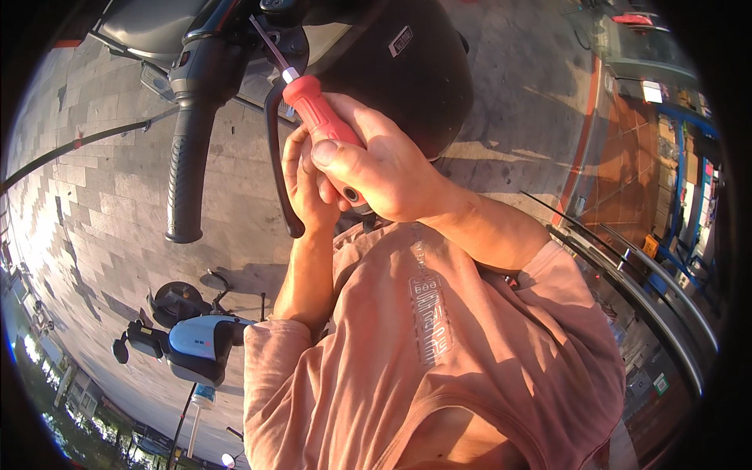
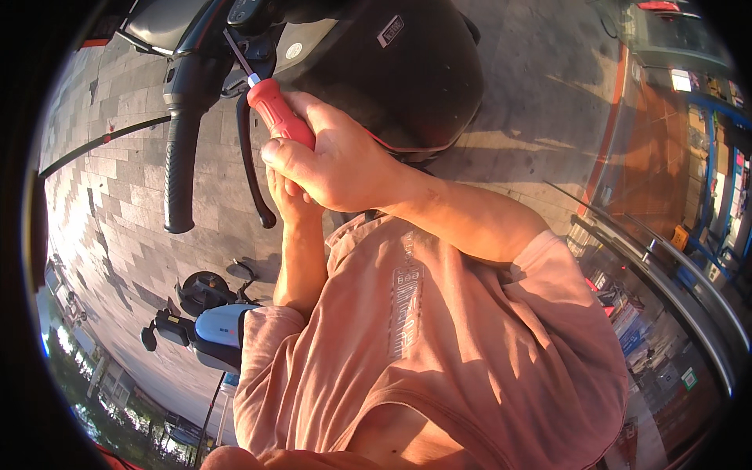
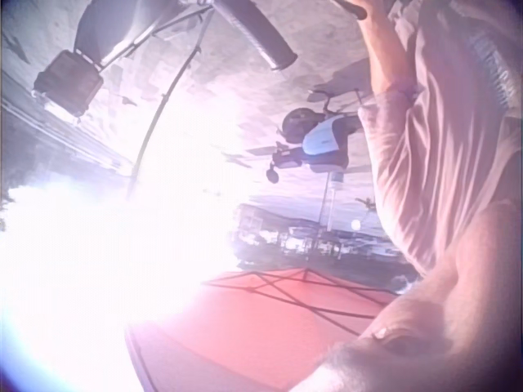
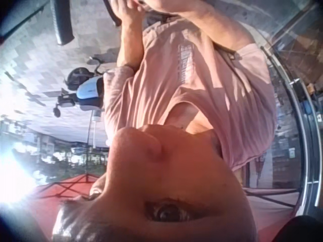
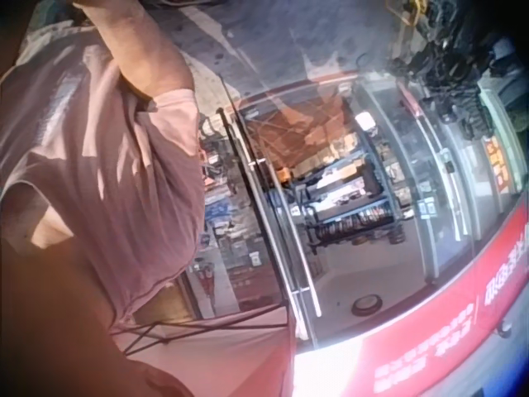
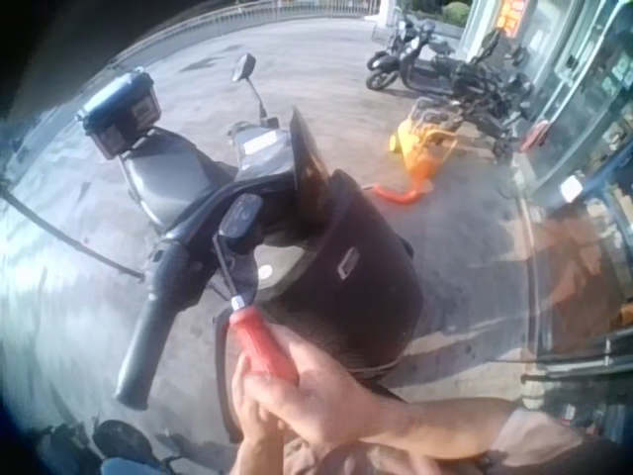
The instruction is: The person uses a red-handled screwdriver to loosen and tighten screws on the right handlebar assembly of a black scooter. They then switch to a black-handled screwdriver to work on the left handlebar and the instrument cluster area.
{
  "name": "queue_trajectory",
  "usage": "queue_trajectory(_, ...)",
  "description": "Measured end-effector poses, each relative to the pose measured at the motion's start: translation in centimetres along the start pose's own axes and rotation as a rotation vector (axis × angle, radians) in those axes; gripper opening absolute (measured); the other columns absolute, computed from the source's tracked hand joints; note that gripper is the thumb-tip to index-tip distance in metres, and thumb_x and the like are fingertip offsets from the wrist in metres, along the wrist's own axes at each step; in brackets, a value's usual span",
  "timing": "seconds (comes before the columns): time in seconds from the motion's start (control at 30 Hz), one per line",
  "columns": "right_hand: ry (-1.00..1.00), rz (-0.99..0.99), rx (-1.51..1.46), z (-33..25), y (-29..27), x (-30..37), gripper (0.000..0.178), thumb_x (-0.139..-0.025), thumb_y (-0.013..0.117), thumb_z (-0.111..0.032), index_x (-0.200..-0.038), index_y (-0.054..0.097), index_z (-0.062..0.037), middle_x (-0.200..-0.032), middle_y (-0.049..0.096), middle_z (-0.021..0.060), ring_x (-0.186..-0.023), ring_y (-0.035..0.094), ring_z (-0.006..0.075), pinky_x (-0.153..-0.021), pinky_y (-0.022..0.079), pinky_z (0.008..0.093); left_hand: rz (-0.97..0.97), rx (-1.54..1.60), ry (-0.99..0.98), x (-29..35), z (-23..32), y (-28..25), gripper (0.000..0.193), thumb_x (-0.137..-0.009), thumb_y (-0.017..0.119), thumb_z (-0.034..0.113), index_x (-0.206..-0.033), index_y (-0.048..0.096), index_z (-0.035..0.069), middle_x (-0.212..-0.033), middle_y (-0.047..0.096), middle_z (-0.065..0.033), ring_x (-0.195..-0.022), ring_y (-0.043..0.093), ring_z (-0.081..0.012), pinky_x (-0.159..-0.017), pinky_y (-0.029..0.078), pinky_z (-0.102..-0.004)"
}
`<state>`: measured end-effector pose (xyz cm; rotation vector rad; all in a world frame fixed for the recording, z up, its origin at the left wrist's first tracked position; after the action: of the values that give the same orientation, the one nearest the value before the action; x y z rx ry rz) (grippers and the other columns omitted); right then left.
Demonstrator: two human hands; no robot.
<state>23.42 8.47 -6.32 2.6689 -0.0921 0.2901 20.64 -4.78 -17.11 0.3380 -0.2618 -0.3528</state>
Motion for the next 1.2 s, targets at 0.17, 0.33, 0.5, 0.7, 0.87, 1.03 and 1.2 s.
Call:
queue_trajectory(0.17,-0.064,-0.036,-0.147,1.0,-1.3,0.3,0.075,-0.097,0.052,-0.053,-0.141,0.037,0.0066,-0.103,0.062,0.0105,-0.09,0.061,0.0141,-0.075,0.052,0.031,-0.086,0.236,0.001,-0.4,0.2,0.5,0.044,-0.1,0.054,0.024,-0.134,0.047,-0.002,-0.121,0.063,-0.0161,-0.103,0.066,-0.0228,-0.088,0.055,-0.034)
queue_trajectory(0.33,0.051,0.138,-0.219,4.3,-6.1,3.5,0.081,-0.098,0.044,-0.062,-0.148,0.032,0.0008,-0.113,0.058,0.0118,-0.088,0.062,0.0169,-0.074,0.054,0.0307,0.005,0.228,-0.118,-0.2,-2.4,-0.8,0.039,-0.1,0.053,0.022,-0.129,0.052,-0.004,-0.117,0.066,-0.0188,-0.098,0.068,-0.0253,-0.083,0.058,-0.0341)
queue_trajectory(0.5,0.191,0.708,0.047,14.6,-12.8,12.6,0.051,-0.102,0.052,-0.037,-0.139,0.046,-0.0025,-0.098,0.058,0.0058,-0.077,0.058,0.0123,-0.067,0.052,0.0265,-0.129,-0.008,-0.346,0.4,-5.0,-3.2,0.035,-0.098,0.058,0.027,-0.123,0.056,0.003,-0.108,0.067,-0.0131,-0.089,0.064,-0.0198,-0.076,0.051,-0.0314)
queue_trajectory(0.7,0.326,1.571,0.262,31.4,-11.1,29.3,0.042,-0.096,0.06,-0.035,-0.116,0.062,0.0019,-0.093,0.066,0.011,-0.069,0.062,0.016,-0.057,0.051,0.032,-0.568,-0.451,-0.748,1.4,-7.1,-3.9,0.041,-0.096,0.06,0.03,-0.126,0.054,0.003,-0.106,0.066,-0.0115,-0.085,0.063,-0.0187,-0.071,0.049,-0.0293)
queue_trajectory(0.87,0.504,1.812,-0.406,40.1,-2.1,39.5,0.046,-0.089,0.062,-0.037,-0.114,0.066,0.0015,-0.099,0.071,0.0216,-0.077,0.07,0.0292,-0.067,0.056,0.0393,-0.679,-0.73,-0.826,2.0,-9.1,-3.3,0.044,-0.092,0.065,0.035,-0.125,0.057,0.006,-0.108,0.067,-0.0087,-0.083,0.062,-0.0187,-0.072,0.048,-0.0317)
queue_trajectory(1.03,0.539,2.103,-0.552,45.7,0.6,46.3,0.035,-0.087,0.061,-0.032,-0.105,0.07,-0.0038,-0.084,0.069,0.0119,-0.068,0.065,0.0241,-0.06,0.053,0.0372,-0.844,-0.729,-0.805,5.1,-11.0,1.9,0.039,-0.095,0.063,0.031,-0.124,0.058,0.005,-0.106,0.066,-0.0098,-0.081,0.061,-0.0191,-0.069,0.048,-0.0297)
queue_trajectory(1.2,0.553,2.364,-0.435,48.8,-2.5,54.8,0.033,-0.085,0.062,-0.033,-0.104,0.073,-0.0079,-0.088,0.071,0.0139,-0.075,0.068,0.0247,-0.065,0.055,0.0367,-1.007,-0.715,-0.813,9.5,-13.8,7.1,0.032,-0.098,0.06,0.024,-0.122,0.057,0.004,-0.099,0.066,-0.0087,-0.077,0.06,-0.0178,-0.065,0.048,-0.0272)
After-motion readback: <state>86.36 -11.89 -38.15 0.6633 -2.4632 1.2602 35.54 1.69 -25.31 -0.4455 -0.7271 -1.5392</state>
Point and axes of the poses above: each hand's wrist, its own x-axis away from the middle knuckle, its own y-axis out of the palm, z = x × y, the point moved 2 cm from there along -x, towards the middle knuckle
